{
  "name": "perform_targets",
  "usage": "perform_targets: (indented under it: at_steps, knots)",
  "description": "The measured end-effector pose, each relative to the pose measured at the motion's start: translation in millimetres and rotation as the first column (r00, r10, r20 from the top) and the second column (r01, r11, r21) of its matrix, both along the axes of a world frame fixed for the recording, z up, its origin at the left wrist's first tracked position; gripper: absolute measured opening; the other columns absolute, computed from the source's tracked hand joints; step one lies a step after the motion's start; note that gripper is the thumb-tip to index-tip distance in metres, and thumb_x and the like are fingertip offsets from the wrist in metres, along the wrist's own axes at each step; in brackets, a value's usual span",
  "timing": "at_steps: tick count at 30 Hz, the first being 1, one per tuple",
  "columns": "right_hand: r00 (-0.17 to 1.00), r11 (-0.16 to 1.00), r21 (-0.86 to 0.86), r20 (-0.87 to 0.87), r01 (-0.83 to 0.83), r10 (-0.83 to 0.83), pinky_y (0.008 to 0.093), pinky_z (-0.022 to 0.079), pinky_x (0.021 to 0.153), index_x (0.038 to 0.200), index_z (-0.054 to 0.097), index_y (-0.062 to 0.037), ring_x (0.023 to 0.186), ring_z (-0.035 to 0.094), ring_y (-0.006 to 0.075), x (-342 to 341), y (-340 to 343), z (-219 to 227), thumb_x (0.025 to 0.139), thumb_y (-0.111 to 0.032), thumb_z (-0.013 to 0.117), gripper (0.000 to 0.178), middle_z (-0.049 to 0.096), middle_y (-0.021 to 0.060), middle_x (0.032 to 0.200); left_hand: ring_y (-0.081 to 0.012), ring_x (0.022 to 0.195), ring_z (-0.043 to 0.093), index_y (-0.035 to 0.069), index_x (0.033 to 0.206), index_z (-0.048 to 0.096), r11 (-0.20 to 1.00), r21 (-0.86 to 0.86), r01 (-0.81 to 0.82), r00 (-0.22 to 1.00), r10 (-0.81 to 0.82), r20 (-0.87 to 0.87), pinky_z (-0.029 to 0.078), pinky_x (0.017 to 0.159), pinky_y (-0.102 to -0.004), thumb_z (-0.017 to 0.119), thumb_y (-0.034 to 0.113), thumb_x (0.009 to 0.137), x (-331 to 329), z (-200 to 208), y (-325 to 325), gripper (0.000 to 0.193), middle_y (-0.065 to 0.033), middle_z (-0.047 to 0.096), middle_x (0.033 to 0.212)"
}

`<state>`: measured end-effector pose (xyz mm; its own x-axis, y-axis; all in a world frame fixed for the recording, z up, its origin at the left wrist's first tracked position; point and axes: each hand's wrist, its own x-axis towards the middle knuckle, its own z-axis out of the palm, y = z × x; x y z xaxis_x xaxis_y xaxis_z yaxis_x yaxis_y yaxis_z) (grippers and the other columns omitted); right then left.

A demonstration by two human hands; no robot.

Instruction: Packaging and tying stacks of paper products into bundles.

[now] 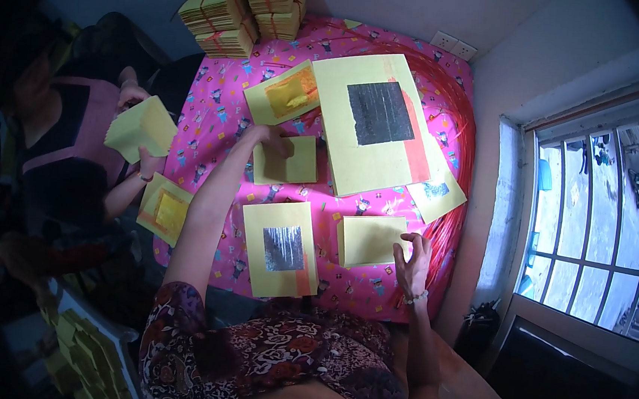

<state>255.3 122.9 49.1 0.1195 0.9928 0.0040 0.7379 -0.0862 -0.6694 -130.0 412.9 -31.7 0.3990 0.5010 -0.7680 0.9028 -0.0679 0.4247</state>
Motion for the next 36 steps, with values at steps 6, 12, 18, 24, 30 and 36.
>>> perform_targets:
  at_steps: [6,12,18,24,30,36]
  knots:
    - [0.995,0.994,-0.065,-0.025,0.091,-0.093,0.0416,0.042,0.089,0.102,0.059,-0.0027,0.1,0.051,0.0312,2,10,-3,0.081,-0.011,0.066,0.023,0.056,0.014,0.101,-0.0214,0.104,0.062,0.014,0.125,0.059,0.991,-0.135,-0.013,0.999,0.019,0.045,0.05,0.088,-0.036,0.079,0.038,0.063,28,42,16,0.069,-0.0092,0.065,0.115]
    - [0.996,0.995,-0.072,-0.058,0.07,-0.074,0.0417,0.043,0.086,0.101,0.058,-0.0024,0.099,0.053,0.0325,0,12,-4,0.081,-0.009,0.064,0.022,0.056,0.015,0.102,-0.0174,0.095,0.063,0.014,0.115,0.064,0.964,-0.215,-0.153,0.972,0.187,0.145,0.05,0.082,-0.0345,0.083,0.031,0.057,9,-24,25,0.062,-0.0045,0.066,0.105]
    - [0.998,1.0,0.003,-0.064,0.025,-0.025,0.0414,0.045,0.084,0.101,0.058,-0.0016,0.096,0.055,0.0332,2,16,-15,0.081,-0.008,0.064,0.022,0.057,0.0155,0.1,-0.0161,0.089,0.061,0.008,0.111,0.063,0.978,-0.108,-0.179,0.918,0.206,0.34,0.048,0.077,-0.0323,0.086,0.027,0.054,-6,-49,18,0.064,-0.0051,0.067,0.098]
    - [0.998,0.999,0.02,-0.042,-0.036,0.037,0.0381,0.045,0.085,0.102,0.058,-0.0016,0.097,0.056,0.0295,17,2,-4,0.084,-0.009,0.063,0.02,0.058,0.0131,0.102,-0.0224,0.097,0.058,-0.003,0.113,0.051,0.927,0.257,-0.275,0.958,0.241,0.156,0.046,0.081,-0.0327,0.089,0.031,0.049,15,13,-27,0.082,-0.0133,0.06,0.103]
    - [0.978,0.997,-0.013,-0.192,-0.081,0.077,0.0404,0.045,0.083,0.101,0.058,-0.0024,0.095,0.057,0.0326,28,-47,33,0.084,-0.011,0.064,0.02,0.058,0.0153,0.099,-0.0336,0.102,0.058,0.005,0.113,0.037,0.761,0.475,-0.441,0.879,0.262,0.398,0.045,0.088,-0.0396,0.086,0.023,0.056,16,112,-138,0.077,-0.019,0.056,0.105]
    - [0.903,0.935,0.236,-0.281,-0.264,0.326,0.0386,0.047,0.084,0.104,0.059,-0.0014,0.097,0.06,0.0335,39,-66,85,0.084,-0.01,0.065,0.023,0.06,0.0163,0.101,-0.0374,0.095,0.058,0.009,0.107,0.041,0.582,0.81,-0.079,0.997,0.026,0.078,0.043,0.084,-0.044,0.082,0.018,0.054,88,260,-254,0.067,-0.0162,0.059,0.101]
